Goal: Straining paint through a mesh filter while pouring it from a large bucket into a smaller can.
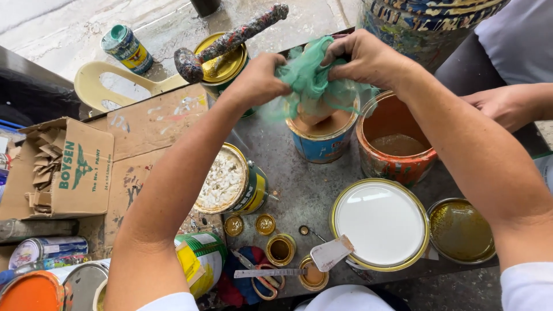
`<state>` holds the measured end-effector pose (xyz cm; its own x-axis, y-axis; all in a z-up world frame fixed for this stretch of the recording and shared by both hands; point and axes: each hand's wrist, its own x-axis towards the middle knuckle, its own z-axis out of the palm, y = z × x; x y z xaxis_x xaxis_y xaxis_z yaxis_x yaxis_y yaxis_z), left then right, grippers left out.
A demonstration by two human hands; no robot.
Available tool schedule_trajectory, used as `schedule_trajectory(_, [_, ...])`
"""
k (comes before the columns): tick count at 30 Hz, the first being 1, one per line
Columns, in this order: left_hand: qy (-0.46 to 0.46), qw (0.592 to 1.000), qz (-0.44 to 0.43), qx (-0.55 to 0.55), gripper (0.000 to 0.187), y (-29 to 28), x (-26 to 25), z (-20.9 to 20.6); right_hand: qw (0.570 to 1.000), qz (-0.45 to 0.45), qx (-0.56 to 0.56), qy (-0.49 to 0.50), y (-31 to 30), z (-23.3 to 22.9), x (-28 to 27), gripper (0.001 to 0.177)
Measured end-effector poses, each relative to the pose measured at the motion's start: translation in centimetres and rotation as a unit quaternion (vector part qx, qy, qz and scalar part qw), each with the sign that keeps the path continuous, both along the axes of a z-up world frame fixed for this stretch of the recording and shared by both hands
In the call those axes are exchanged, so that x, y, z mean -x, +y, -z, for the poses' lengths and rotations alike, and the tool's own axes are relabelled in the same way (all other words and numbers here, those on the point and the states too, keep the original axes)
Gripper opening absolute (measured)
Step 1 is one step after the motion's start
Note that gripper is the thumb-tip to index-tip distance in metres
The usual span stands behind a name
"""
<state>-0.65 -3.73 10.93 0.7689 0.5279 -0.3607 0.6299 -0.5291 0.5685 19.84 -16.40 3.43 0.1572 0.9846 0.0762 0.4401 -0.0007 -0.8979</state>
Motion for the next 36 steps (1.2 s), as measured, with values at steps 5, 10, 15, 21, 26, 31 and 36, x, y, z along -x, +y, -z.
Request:
schedule_trajectory(5, [-0.078, 0.997, -0.017, -0.001, 0.017, 1.0, 0.5, -1.7, 1.000, -0.007, -0.027, -0.006, 0.0, -0.9, -0.6, 0.015])
schedule_trajectory(10, [-0.166, 0.985, 0.018, -0.050, 0.019, 2.7, -0.3, -1.0, 0.999, -0.001, -0.033, -0.005, -0.4, -2.1, -0.5, 0.013])
schedule_trajectory(15, [-0.200, 0.977, 0.017, -0.073, 0.019, 3.2, -0.8, -0.5, 0.999, 0.007, -0.047, 0.011, -0.8, -3.1, -0.7, 0.017])
schedule_trajectory(21, [-0.228, 0.972, -0.051, -0.021, 0.024, 2.4, -1.4, -1.0, 0.999, 0.016, -0.046, 0.007, -1.2, -3.8, -0.3, 0.016])
schedule_trajectory(26, [-0.257, 0.964, -0.072, -0.016, 0.016, 2.2, -2.2, -0.6, 0.997, 0.015, -0.036, 0.060, -1.3, -2.6, -0.4, 0.015])
schedule_trajectory(31, [-0.265, 0.960, -0.067, -0.050, 0.015, 2.7, -2.8, 0.2, 0.995, 0.014, -0.062, 0.077, -1.4, -1.7, -1.0, 0.018])
schedule_trajectory(36, [-0.237, 0.966, -0.095, -0.040, 0.022, 1.3, -2.2, -1.3, 0.999, 0.014, -0.044, 0.015, -1.6, -2.5, -0.2, 0.017])
